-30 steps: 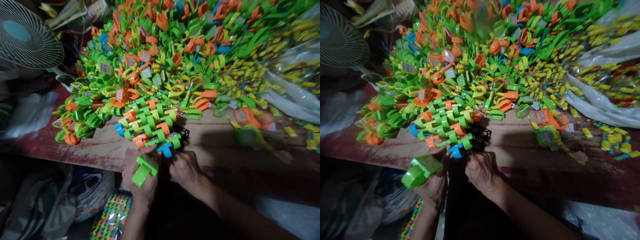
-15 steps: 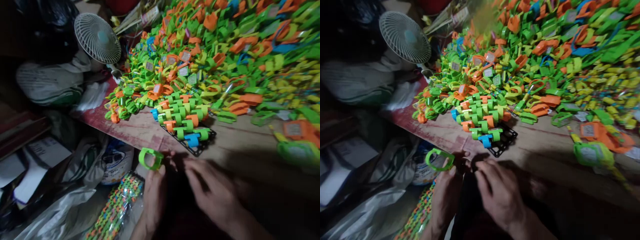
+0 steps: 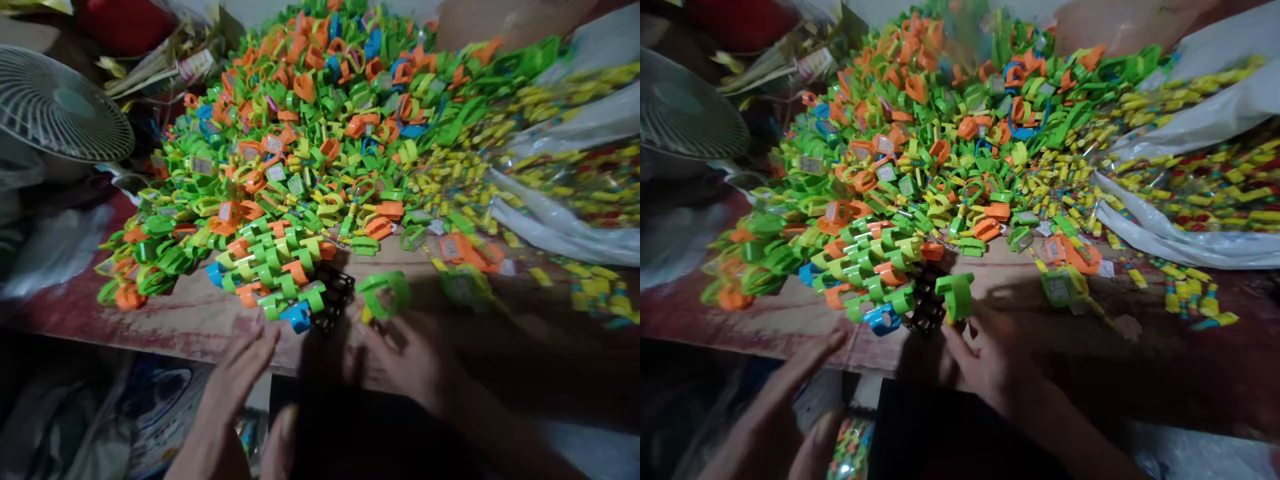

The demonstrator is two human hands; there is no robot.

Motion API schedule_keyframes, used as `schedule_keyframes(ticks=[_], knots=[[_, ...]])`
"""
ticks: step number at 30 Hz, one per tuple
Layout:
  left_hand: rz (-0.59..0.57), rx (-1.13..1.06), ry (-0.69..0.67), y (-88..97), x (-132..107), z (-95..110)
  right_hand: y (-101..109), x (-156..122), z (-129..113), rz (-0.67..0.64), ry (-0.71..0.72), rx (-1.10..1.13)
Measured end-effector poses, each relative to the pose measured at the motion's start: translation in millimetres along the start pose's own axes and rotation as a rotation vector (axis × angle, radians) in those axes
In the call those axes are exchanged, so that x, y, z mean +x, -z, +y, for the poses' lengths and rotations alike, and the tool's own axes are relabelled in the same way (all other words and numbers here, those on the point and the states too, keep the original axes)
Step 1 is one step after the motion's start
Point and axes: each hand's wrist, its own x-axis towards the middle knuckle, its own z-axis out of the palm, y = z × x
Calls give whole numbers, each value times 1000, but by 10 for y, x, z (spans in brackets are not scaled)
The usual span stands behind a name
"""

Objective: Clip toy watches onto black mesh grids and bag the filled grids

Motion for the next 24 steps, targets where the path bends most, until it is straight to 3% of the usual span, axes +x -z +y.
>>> schedule_keyframes(ticks=[3, 6, 14, 24], knots=[[-89, 301, -259, -63, 369, -12, -49, 206, 216, 10, -62, -4], [-163, 492, -417, -197, 585, -115, -112, 390, 225, -37, -80, 9], [-120, 430, -426, -339, 500, -404, -265, 539, 185, -52, -44, 161], [-31, 321, -373, -392, 500, -379, -400, 513, 257, -258, 56, -55]])
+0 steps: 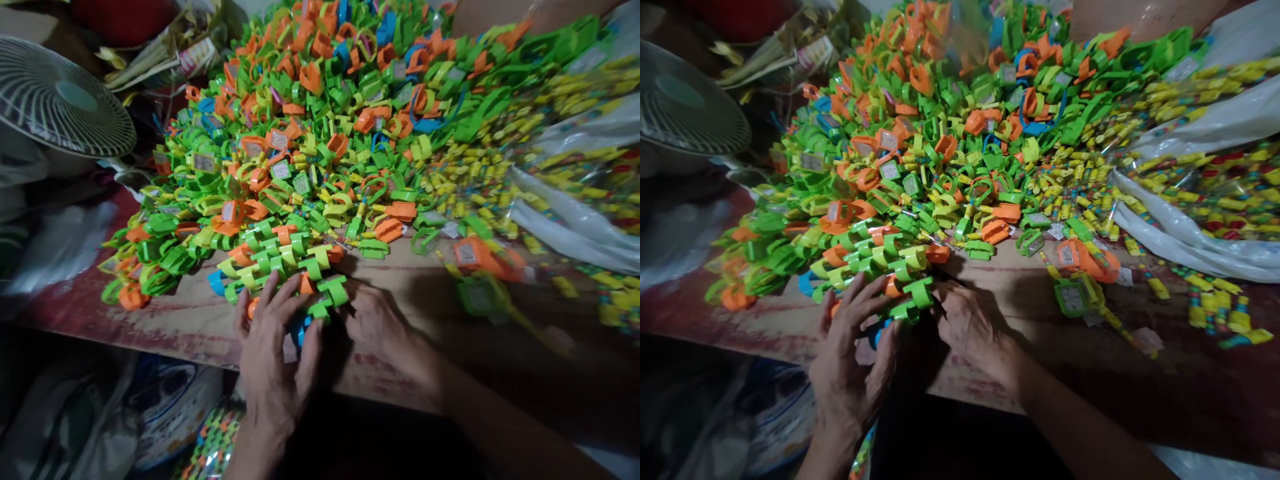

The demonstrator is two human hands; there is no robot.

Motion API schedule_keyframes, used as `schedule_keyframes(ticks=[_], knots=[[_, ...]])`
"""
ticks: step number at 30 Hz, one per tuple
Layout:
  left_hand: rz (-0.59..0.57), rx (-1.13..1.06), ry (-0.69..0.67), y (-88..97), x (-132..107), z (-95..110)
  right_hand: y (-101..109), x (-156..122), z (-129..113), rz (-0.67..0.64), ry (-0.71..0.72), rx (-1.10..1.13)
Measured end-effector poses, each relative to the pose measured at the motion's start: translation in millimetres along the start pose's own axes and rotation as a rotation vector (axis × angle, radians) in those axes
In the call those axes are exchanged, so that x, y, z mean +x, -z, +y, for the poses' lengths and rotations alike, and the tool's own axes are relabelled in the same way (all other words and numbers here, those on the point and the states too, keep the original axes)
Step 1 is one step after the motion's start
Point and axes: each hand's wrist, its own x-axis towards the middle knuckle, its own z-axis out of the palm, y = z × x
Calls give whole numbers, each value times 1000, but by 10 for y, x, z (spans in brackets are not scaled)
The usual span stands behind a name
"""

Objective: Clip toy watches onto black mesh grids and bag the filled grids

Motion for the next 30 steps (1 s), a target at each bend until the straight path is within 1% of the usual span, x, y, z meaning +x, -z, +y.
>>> schedule_keyframes(ticks=[2, 5, 8, 10, 14, 16, 18, 20, 22, 24, 25, 27, 30], knots=[[13, -16, 41, -8, -11, 8, -12, -10, -4, -9, 12, -2], [17, 7, 61, -2, -5, 42, -19, -19, 7, -19, 68, -8], [-3, 107, 41, 29, 75, 109, -42, -31, 44, -57, 127, -27], [-30, 205, 16, 41, 170, 151, -96, -56, 62, -60, 125, -30], [-155, 386, -40, -10, 350, 149, -249, -175, 41, 72, 63, -111], [-202, 442, -62, -60, 394, 114, -244, -236, 19, 121, 60, -140], [-216, 481, -69, -96, 409, 81, -129, -247, 25, 142, 75, -114], [-223, 502, -77, -108, 410, 59, 79, -177, 92, 174, 73, -109], [-231, 503, -94, -94, 411, 43, 304, -37, 221, 217, 36, -212], [-230, 493, -112, -65, 415, 18, 468, 117, 372, 246, -35, -377], [-227, 488, -123, -48, 415, -2, 515, 175, 434, 239, -62, -446], [-224, 478, -155, -10, 409, -55, 545, 221, 499, 204, -76, -534], [-234, 478, -208, 46, 379, -139, 516, 115, 452, 136, -60, -537]])
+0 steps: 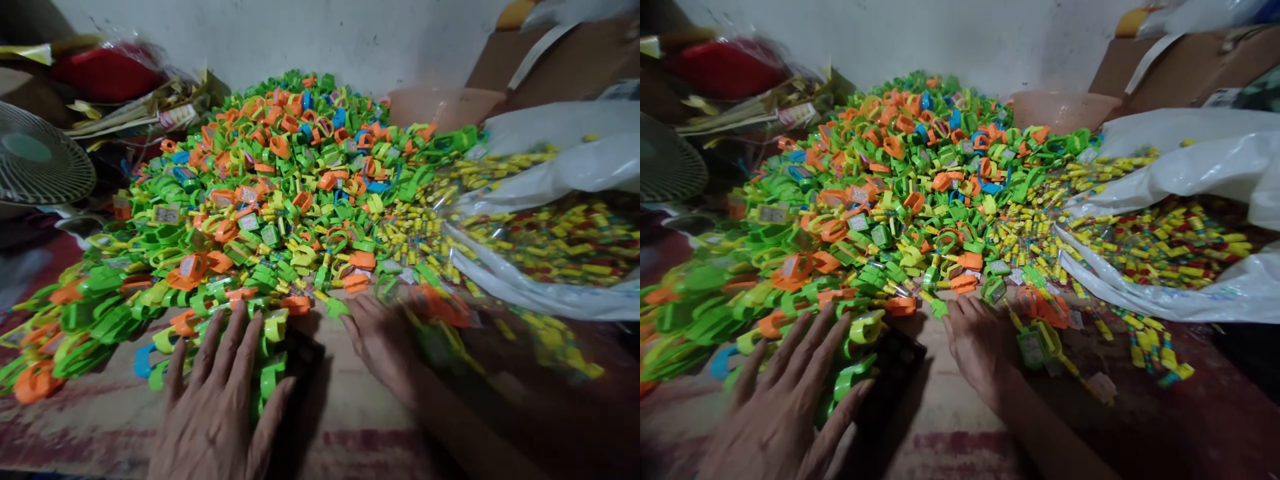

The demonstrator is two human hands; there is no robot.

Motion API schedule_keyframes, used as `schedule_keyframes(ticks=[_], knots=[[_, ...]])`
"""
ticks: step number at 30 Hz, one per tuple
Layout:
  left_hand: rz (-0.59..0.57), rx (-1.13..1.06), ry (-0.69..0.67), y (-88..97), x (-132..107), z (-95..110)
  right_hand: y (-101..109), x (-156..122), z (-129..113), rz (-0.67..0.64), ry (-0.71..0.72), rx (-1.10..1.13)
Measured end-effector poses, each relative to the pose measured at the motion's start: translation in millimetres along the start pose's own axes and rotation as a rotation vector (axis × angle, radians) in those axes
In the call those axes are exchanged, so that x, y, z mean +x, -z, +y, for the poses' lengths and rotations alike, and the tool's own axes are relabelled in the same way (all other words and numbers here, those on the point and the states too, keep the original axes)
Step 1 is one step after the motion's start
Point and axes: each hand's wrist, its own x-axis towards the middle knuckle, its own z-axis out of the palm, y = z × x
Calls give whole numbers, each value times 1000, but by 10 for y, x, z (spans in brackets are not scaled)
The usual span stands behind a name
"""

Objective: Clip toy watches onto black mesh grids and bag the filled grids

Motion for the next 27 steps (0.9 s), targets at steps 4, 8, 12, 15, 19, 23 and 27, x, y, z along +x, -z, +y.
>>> schedule_keyframes(ticks=[4, 8, 12, 15, 19, 23, 27], knots=[[-12, -16, -5, 20, -78, -36, 114, -230, -38, -58, -10, 5], [-29, -48, 25, 44, -129, -7, 214, -307, 121, -168, 3, 9], [-35, -75, 36, 49, -128, 12, 269, -306, 285, -147, 71, 56], [-48, -98, 58, 54, -101, 22, 337, -300, 240, -40, -1, -13], [-64, -108, 74, 68, -86, 38, 349, -351, -147, 120, -155, -53], [-67, -92, 71, 65, -99, 30, 162, -448, -540, -133, -168, -94], [-110, -109, 44, 111, -108, -18, 41, -560, -531, -151, -86, -154]])
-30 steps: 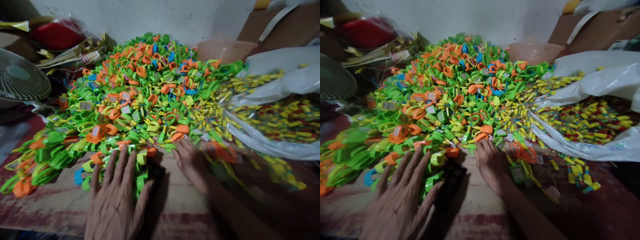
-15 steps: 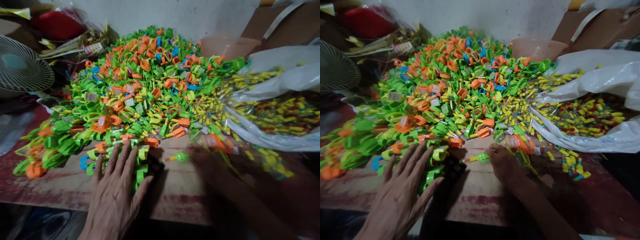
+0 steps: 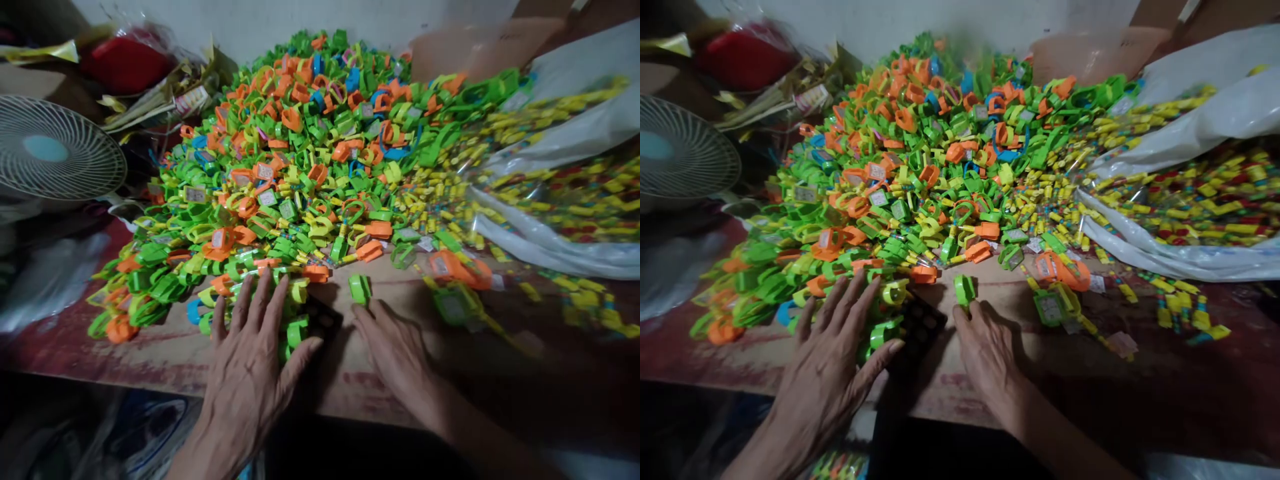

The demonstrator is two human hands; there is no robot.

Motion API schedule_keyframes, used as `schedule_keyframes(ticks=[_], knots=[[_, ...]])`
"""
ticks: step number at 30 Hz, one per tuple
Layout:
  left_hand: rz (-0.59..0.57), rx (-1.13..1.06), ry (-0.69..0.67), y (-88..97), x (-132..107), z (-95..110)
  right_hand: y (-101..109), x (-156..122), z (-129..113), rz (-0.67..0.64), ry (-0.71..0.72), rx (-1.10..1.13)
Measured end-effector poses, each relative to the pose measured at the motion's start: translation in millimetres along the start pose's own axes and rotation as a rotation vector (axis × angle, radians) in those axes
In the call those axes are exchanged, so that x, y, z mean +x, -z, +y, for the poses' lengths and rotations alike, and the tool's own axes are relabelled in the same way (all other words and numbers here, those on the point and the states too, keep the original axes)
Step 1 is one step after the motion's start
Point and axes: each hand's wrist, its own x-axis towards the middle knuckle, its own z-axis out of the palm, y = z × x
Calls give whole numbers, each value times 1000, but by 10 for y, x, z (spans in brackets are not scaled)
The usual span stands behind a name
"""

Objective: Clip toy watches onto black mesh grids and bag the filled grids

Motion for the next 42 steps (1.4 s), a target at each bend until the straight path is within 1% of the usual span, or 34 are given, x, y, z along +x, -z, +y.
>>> schedule_keyframes(ticks=[2, 4, 6, 8, 12, 14, 16, 18, 19, 22, 24, 27, 30, 32, 35, 38, 40, 42], knots=[[-31, -19, -20, 72, 7, -23, -6, -48, 102, 38, 99, 9], [-24, -15, -21, 153, 33, -42, 7, -82, 203, 95, 185, 71], [3, 5, -14, 206, 73, -56, 4, -96, 276, 140, 203, 163], [-4, 10, -23, 205, 107, -67, -26, -94, 319, 147, 139, 267], [-94, -14, -67, 104, 103, -85, -64, -51, 317, 106, -60, 571], [-102, -17, -65, 68, 79, -90, -30, -1, 260, 68, -105, 722], [-94, -22, -58, 58, 60, -88, 12, 72, 164, 3, -125, 851], [-84, -30, -53, 61, 53, -80, 22, 160, 45, -56, -148, 948], [-83, -36, -53, 63, 52, -75, 9, 205, -15, -62, -164, 978], [-71, -55, -43, 54, 54, -59, -74, 318, -153, 8, -200, 996], [-50, -64, -32, 39, 52, -52, -121, 363, -200, 22, -179, 945], [-29, -61, -31, 20, 41, -47, -133, 383, -220, 3, -61, 799], [-38, -50, -31, 14, 31, -49, -123, 372, -222, 93, 65, 718], [-46, -46, -28, 15, 31, -52, -139, 360, -226, 139, 145, 698], [-44, -40, -39, 27, 45, -59, -195, 332, -229, 150, 244, 678], [-47, -28, -60, 45, 63, -68, -239, 309, -229, 192, 274, 703], [-60, -17, -71, 51, 66, -75, -234, 305, -233, 167, 270, 731], [-71, -7, -81, 48, 58, -85, -191, 305, -239, 73, 271, 715]])
